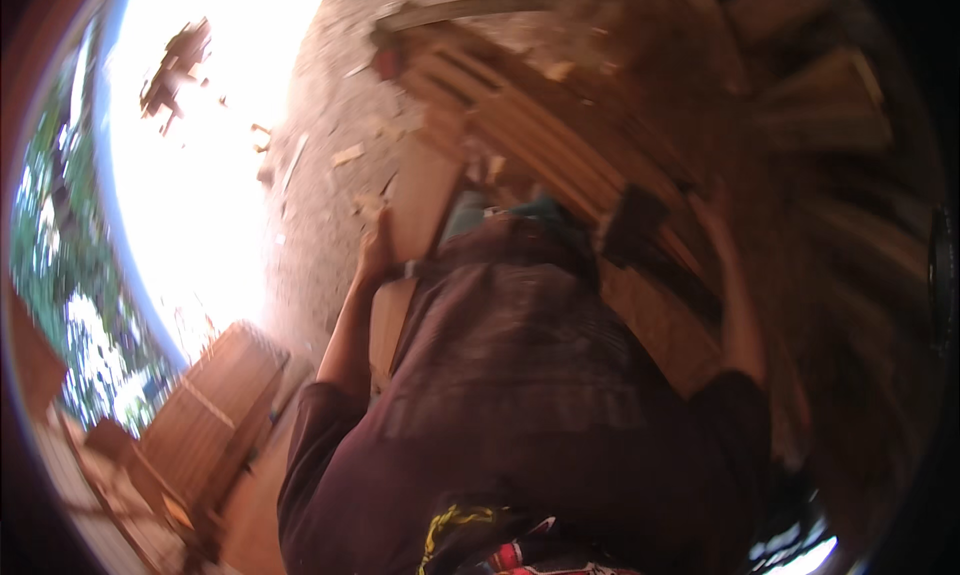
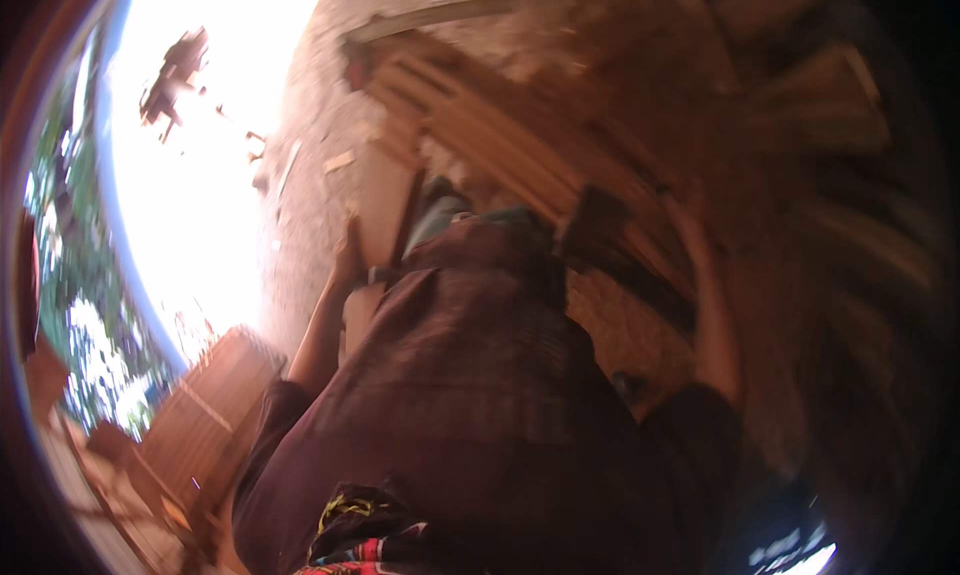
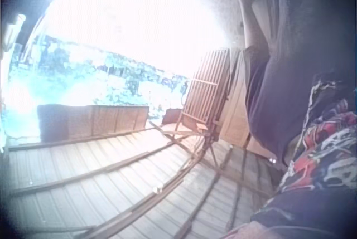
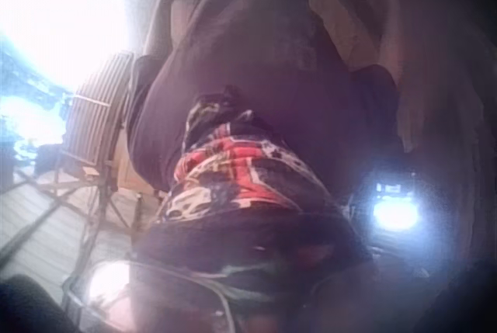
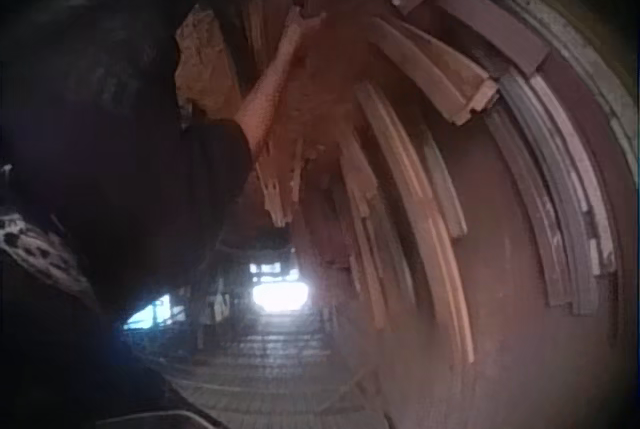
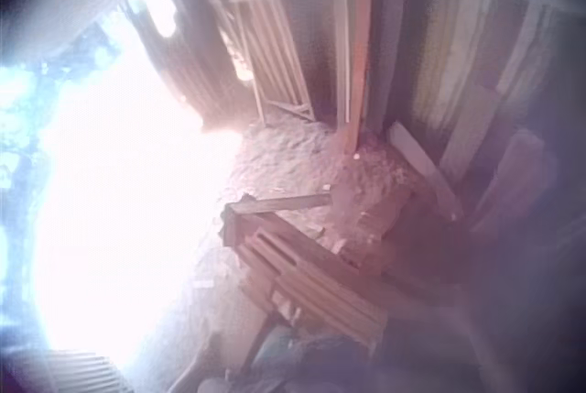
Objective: The person uses a chisel and mallet to carve a groove into a wooden plank, then inspects and repositions the plank. They later use a hand saw to cut a piece of wood and continue chiseling another plank.
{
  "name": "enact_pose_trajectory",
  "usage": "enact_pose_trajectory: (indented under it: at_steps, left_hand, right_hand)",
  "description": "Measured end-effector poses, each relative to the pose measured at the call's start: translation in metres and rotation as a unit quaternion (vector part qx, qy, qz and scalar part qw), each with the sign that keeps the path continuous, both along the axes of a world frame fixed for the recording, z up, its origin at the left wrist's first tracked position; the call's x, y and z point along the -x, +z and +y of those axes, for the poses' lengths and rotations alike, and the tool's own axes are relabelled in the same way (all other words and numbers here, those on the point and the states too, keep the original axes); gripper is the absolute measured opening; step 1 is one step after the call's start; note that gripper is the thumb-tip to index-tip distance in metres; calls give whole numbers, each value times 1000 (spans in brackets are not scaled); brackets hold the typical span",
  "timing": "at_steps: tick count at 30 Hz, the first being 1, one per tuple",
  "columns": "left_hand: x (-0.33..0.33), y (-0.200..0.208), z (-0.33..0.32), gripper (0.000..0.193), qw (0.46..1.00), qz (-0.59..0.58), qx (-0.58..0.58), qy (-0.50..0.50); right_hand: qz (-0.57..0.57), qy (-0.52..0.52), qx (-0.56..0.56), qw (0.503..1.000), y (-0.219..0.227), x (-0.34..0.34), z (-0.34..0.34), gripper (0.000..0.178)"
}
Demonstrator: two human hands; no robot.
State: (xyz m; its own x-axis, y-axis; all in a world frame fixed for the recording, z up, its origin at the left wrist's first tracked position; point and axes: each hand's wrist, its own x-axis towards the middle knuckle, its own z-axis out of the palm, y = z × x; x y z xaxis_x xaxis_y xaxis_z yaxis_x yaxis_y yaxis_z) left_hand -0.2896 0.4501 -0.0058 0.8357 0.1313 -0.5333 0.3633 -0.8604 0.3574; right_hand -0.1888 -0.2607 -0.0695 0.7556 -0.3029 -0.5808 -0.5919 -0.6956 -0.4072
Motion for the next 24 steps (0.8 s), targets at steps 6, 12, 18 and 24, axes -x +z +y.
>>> enact_pose_trajectory:
  at_steps: [6, 12, 18, 24]
  left_hand:
    - [-47, 32, -67, 98, 926, 92, 184, 318]
    - [-45, -2, -73, 101, 905, 150, 233, 322]
    - [-44, -41, -68, 101, 865, 256, 293, 317]
    - [-54, -53, -65, 102, 843, 314, 347, 265]
  right_hand:
    - [-8, -85, -109, 990, 120, 0, -15, 41]
    - [-1, -260, -265, 928, 250, 6, -10, 45]
    - [-112, -178, -479, 852, 330, 23, 64, 64]
    - [-76, -191, -534, 820, 333, 26, 159, 74]
